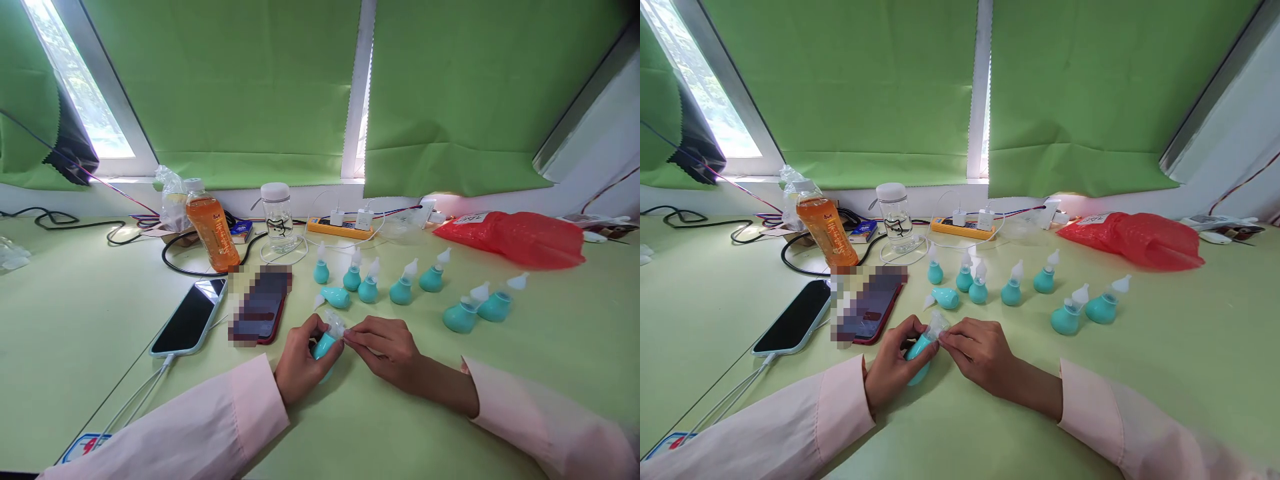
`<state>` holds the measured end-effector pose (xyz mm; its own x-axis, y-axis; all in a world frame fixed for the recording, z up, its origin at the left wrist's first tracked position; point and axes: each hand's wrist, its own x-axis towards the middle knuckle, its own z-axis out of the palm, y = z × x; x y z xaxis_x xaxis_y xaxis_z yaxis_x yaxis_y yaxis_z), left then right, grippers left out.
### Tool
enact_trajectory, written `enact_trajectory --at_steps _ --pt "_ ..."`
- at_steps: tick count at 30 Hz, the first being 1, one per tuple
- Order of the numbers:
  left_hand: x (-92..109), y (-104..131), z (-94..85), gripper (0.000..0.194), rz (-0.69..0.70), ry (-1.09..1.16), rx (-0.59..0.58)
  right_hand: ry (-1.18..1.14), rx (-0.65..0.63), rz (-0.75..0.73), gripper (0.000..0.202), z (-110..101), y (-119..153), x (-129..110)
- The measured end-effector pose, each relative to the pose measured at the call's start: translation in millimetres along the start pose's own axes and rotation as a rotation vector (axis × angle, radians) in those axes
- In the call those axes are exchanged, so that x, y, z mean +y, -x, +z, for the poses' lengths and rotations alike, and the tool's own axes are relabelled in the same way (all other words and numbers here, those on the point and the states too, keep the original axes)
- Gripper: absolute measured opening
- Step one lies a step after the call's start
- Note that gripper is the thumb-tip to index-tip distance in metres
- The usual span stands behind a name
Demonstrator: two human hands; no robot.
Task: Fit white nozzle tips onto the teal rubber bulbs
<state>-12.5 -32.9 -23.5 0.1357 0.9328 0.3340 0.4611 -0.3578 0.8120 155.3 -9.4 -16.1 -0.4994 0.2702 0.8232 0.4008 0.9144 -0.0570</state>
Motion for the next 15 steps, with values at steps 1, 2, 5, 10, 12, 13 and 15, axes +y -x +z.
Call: enact_trajectory --at_steps 1,2,5,10,12,13,15 --pt "0.3 0.5 0.1 0.019 0.015 -0.022 0.012 0.036 -0.021 -0.023 0.011 -1.1 -0.2 -0.1" --pt "0.7 1.0 0.2 0.018 0.029 -0.043 0.023 0.085 -0.047 -0.054 0.011 -2.0 -0.1 0.0" --pt "2.4 1.7 0.3 0.017 0.053 -0.080 0.043 0.219 -0.132 -0.147 0.012 -2.6 2.5 1.4" --pt "3.3 0.4 0.1 0.018 0.010 -0.040 0.025 0.278 -0.186 -0.131 0.011 2.7 6.2 3.5" --pt "2.8 -0.6 0.0 0.019 -0.020 -0.005 0.011 0.254 -0.189 -0.091 0.009 4.6 6.3 4.3" --pt "2.6 -1.2 -0.1 0.020 -0.037 0.016 0.007 0.240 -0.183 -0.068 0.009 5.2 6.2 4.9" --pt "2.3 -2.3 -0.2 0.021 -0.075 0.060 0.001 0.210 -0.159 -0.025 0.008 6.0 6.1 6.7"
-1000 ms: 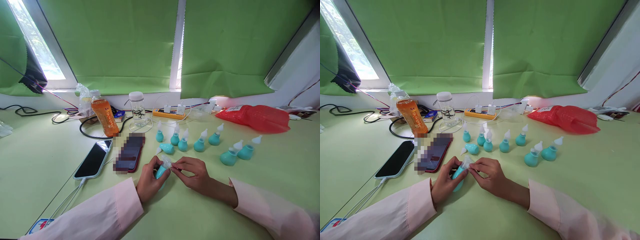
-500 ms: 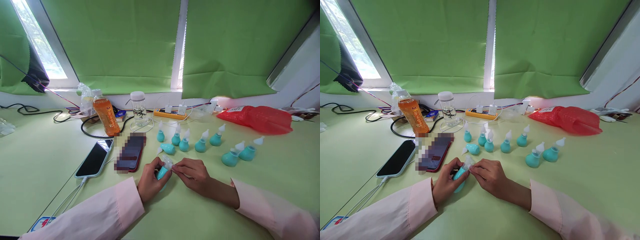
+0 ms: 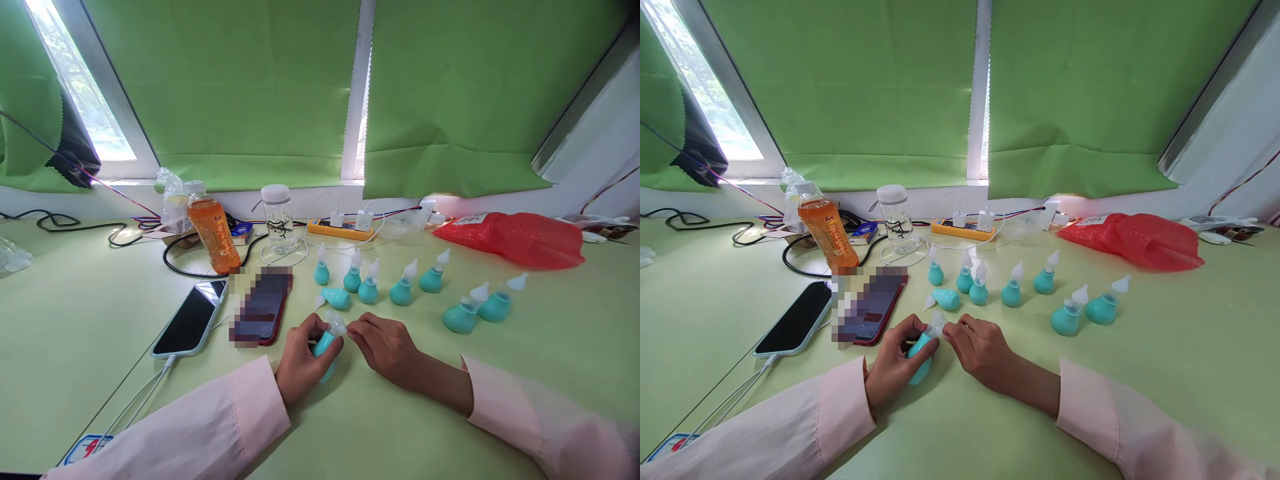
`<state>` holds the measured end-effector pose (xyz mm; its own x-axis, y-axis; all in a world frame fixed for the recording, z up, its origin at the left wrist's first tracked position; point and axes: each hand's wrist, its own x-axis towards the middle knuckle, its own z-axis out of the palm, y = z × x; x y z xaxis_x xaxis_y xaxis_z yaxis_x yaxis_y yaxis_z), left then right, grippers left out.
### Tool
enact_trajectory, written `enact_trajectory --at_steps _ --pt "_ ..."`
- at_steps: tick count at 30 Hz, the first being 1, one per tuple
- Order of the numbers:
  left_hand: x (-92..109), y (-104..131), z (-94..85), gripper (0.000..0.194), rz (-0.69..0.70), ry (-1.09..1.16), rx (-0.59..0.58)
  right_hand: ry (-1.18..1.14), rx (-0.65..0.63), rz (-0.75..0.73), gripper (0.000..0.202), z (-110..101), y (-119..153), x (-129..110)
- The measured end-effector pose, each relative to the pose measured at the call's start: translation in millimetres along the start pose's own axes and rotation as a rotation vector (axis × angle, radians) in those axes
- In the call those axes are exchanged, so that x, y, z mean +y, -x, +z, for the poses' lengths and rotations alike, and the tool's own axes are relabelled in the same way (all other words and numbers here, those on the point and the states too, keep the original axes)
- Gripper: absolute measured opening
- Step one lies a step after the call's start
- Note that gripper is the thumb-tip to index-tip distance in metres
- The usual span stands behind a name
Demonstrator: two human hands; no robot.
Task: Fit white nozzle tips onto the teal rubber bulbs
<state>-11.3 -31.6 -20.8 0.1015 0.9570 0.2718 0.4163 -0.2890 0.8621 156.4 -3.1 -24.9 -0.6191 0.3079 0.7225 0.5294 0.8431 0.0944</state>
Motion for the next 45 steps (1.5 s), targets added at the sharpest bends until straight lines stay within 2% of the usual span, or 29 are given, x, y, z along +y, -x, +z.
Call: enact_trajectory --at_steps 5,8,10,12,15,18,24,26,29,31,35,39,42,43,45 --pt "0.1 -2.1 -0.2 0.022 -0.078 0.104 -0.028 -0.134 -0.005 0.056 0.008 1.1 -1.4 3.1" --pt "-0.2 -2.4 0.1 0.023 -0.091 0.144 -0.030 -0.242 -0.023 0.142 0.008 0.5 -2.8 1.1" --pt "-0.4 -2.5 0.4 0.023 -0.089 0.157 -0.026 -0.289 -0.006 0.205 0.005 0.1 -3.6 -0.7" --pt "-0.8 -2.4 0.6 0.024 -0.081 0.162 -0.027 -0.320 0.038 0.215 0.011 -0.2 -4.7 -1.4" --pt "-2.1 -2.2 0.4 0.023 -0.057 0.156 -0.053 -0.351 0.100 0.114 0.014 -1.1 -7.0 1.2" --pt "-4.1 -1.6 0.3 0.022 -0.043 0.134 -0.075 -0.328 0.109 0.001 0.011 -3.0 -8.0 5.6" --pt "-4.2 -1.8 1.2 0.021 -0.074 0.157 -0.066 -0.095 0.059 -0.144 0.019 -5.9 -3.2 6.9" --pt "-3.1 -4.3 0.7 0.021 -0.139 0.236 -0.047 -0.110 0.138 -0.088 0.019 -6.7 -4.1 6.7" --pt "-1.3 -9.7 -1.9 0.020 -0.242 0.346 0.020 -0.195 0.230 0.104 0.012 -7.7 -8.1 10.2" --pt "-0.1 -12.5 -4.1 0.018 -0.214 0.356 0.065 -0.258 0.121 0.175 0.007 -6.5 -9.7 15.6" --pt "1.0 -13.0 -6.3 0.016 -0.123 0.347 0.074 -0.311 -0.320 0.271 0.012 -6.7 -10.8 27.0" --pt "-1.0 -10.9 -6.0 0.015 -0.167 0.397 0.089 -0.414 -0.595 0.356 0.019 -29.6 -20.8 32.0" --pt "-2.5 -10.7 -5.8 0.020 -0.218 0.438 0.117 -0.517 -0.845 0.246 0.028 -49.3 -29.0 31.7" --pt "-2.6 -10.8 -5.8 0.022 -0.230 0.440 0.130 -0.513 -0.898 0.214 0.026 -52.3 -30.1 31.1" --pt "-2.1 -10.6 -5.6 0.023 -0.231 0.417 0.139 -0.484 -0.924 0.174 0.018 -51.3 -29.6 30.2"
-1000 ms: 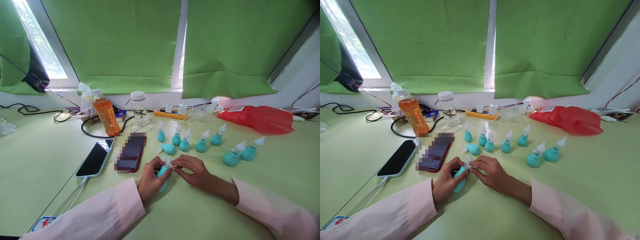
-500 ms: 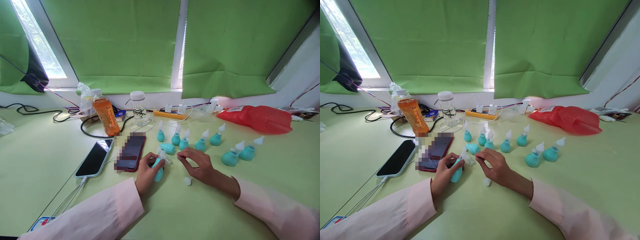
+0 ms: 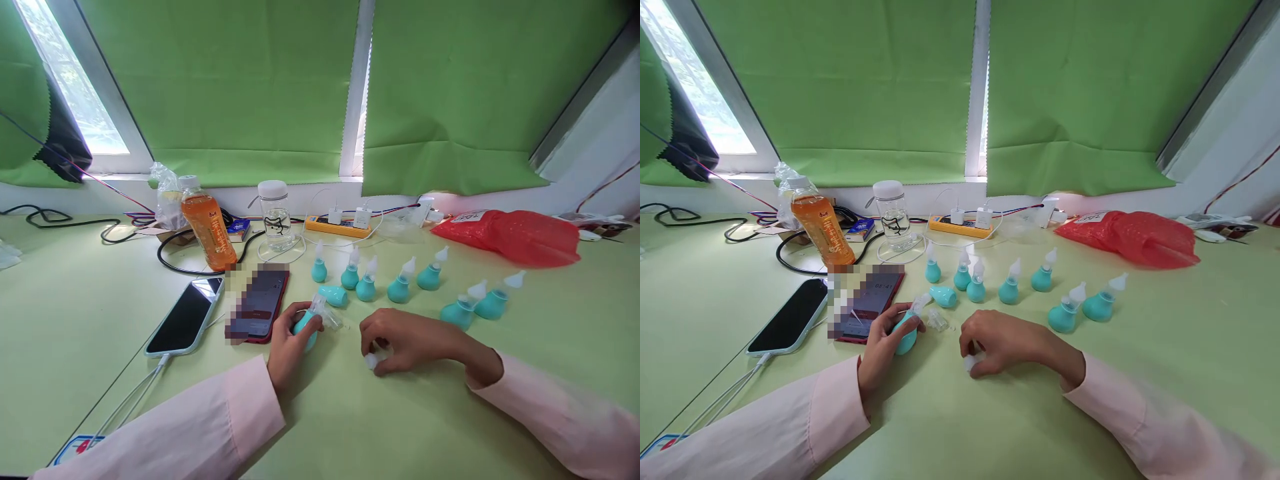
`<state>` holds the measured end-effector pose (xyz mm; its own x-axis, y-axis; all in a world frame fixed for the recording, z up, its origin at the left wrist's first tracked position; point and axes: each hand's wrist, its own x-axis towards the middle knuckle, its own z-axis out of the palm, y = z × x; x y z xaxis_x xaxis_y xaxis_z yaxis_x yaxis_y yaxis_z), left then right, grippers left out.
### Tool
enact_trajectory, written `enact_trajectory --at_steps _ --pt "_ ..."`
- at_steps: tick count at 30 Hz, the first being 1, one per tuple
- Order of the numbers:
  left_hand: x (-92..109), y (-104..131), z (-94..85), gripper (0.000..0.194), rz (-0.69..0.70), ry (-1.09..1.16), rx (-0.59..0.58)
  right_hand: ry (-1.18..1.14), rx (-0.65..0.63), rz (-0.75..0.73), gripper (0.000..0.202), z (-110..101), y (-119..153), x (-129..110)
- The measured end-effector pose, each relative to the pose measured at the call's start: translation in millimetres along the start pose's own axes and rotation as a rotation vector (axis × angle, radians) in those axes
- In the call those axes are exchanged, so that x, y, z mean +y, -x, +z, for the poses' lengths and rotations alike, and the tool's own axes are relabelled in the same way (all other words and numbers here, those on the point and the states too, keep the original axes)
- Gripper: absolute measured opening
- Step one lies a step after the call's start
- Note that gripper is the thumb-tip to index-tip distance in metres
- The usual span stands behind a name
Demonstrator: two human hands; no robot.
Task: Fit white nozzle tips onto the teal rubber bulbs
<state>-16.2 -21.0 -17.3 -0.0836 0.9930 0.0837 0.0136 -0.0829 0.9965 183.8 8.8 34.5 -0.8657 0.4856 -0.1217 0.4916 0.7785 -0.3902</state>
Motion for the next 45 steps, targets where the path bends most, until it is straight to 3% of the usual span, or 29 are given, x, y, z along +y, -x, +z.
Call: enact_trajectory --at_steps 2,5,8,11,13,17,20,24,31,36,40,43,45 --pt "0.6 1.7 0.5 0.020 0.029 -0.057 -0.029 0.046 0.087 -0.006 0.012 6.2 -4.8 3.5" --pt "1.6 6.5 1.1 0.022 0.103 -0.180 -0.100 0.112 0.343 0.015 0.016 16.2 -13.5 12.0" --pt "2.7 11.1 1.4 0.026 0.167 -0.276 -0.151 0.120 0.439 -0.005 0.019 19.8 -16.8 16.9" --pt "3.5 12.9 1.6 0.026 0.212 -0.322 -0.147 0.007 0.515 0.000 0.020 17.8 -14.4 13.8" --pt "4.0 13.7 1.6 0.025 0.247 -0.353 -0.148 -0.196 0.573 0.017 0.023 16.7 -12.3 7.4" --pt "5.2 18.9 1.3 0.022 0.345 -0.444 -0.264 -0.468 0.484 0.026 0.026 21.4 -12.1 -10.4" --pt "5.2 24.0 1.9 0.021 0.430 -0.476 -0.329 -0.288 0.492 0.101 0.024 29.2 -14.6 -20.4" --pt "4.6 25.2 3.1 0.026 0.414 -0.506 -0.302 -0.192 0.524 0.136 0.036 40.4 -17.7 -22.1" --pt "3.8 20.3 0.7 0.017 0.464 -0.520 -0.481 -0.554 0.487 0.140 0.043 48.2 -19.1 -18.6" --pt "5.7 21.4 -0.5 0.018 0.495 -0.463 -0.536 -0.908 0.309 0.103 0.045 43.5 -23.2 -15.2" --pt "8.5 24.3 -1.3 0.019 0.581 -0.415 -0.569 -1.213 0.190 0.154 0.043 42.0 -28.2 -3.3" --pt "9.7 24.1 -2.2 0.021 0.570 -0.395 -0.542 -1.170 0.377 0.242 0.043 35.9 -28.6 7.7" --pt "8.8 21.6 -2.6 0.021 0.531 -0.432 -0.454 -0.898 0.571 0.296 0.045 30.1 -26.8 13.3"
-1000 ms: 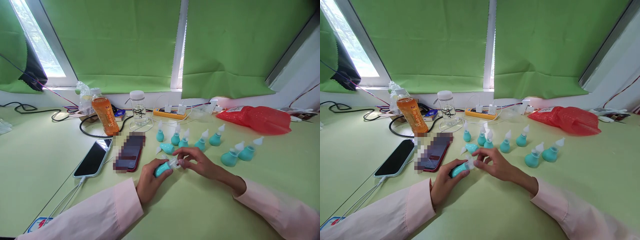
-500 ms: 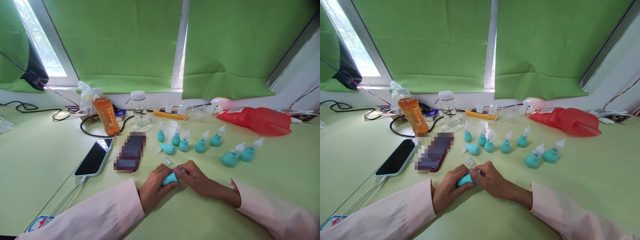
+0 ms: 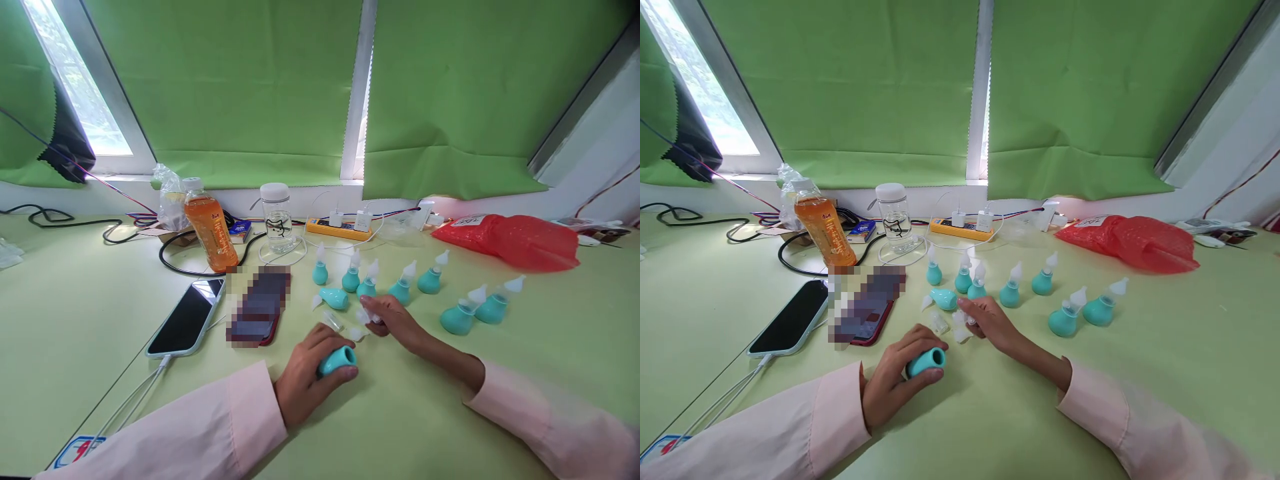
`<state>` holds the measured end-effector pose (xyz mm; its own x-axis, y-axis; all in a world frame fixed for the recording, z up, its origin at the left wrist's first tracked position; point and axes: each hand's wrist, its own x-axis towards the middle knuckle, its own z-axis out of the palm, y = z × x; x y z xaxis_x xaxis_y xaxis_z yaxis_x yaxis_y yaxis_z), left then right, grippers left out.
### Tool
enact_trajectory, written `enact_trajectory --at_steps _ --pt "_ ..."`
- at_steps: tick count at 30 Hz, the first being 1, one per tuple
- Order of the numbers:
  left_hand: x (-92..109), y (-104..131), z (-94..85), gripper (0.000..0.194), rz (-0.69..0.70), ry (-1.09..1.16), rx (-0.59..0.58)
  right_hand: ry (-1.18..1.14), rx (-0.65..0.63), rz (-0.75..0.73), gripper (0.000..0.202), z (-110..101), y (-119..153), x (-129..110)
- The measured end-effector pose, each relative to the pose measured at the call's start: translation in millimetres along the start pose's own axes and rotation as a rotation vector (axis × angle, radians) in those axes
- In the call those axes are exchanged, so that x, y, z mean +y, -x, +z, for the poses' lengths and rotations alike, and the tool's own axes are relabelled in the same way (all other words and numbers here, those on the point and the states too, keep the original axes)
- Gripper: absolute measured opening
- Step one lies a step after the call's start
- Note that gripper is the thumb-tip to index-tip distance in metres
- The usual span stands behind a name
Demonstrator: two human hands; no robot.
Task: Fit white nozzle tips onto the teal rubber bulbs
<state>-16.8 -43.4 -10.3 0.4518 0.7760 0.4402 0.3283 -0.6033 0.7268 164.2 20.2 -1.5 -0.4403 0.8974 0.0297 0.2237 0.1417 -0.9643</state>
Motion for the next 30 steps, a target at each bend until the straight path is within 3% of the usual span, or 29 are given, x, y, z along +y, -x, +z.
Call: enact_trajectory --at_steps 3,7,12,17,19,23,27,30 --pt "-6.4 -2.7 0.3 0.022 -0.083 -0.131 0.172 0.463 0.206 -0.152 0.045 -7.5 -2.0 -1.7" --pt "-14.6 -5.1 1.5 0.022 -0.153 -0.153 0.318 0.796 0.245 -0.177 0.037 -7.8 -3.3 1.6" --pt "-23.1 -8.4 1.8 0.028 -0.187 -0.102 0.371 0.856 0.255 -0.226 0.032 -7.5 -4.9 8.7" --pt "-34.1 -9.4 3.8 0.034 -0.225 -0.036 0.367 0.843 0.500 -0.379 0.034 -15.1 -5.9 10.0" --pt "-36.7 -8.5 4.8 0.039 -0.238 -0.025 0.372 0.856 0.544 -0.339 0.047 -17.8 -7.2 8.7" --pt "-34.3 -6.9 4.6 0.047 -0.180 -0.046 0.398 0.901 0.464 -0.192 0.067 -21.6 -12.0 9.5" --pt "-25.0 -6.6 3.1 0.048 -0.120 -0.135 0.408 0.962 0.399 -0.166 0.039 -24.7 -16.7 17.0" --pt "-16.4 -4.6 3.3 0.043 -0.064 -0.232 0.433 0.981 0.496 -0.257 0.026 -24.5 -14.6 17.6"
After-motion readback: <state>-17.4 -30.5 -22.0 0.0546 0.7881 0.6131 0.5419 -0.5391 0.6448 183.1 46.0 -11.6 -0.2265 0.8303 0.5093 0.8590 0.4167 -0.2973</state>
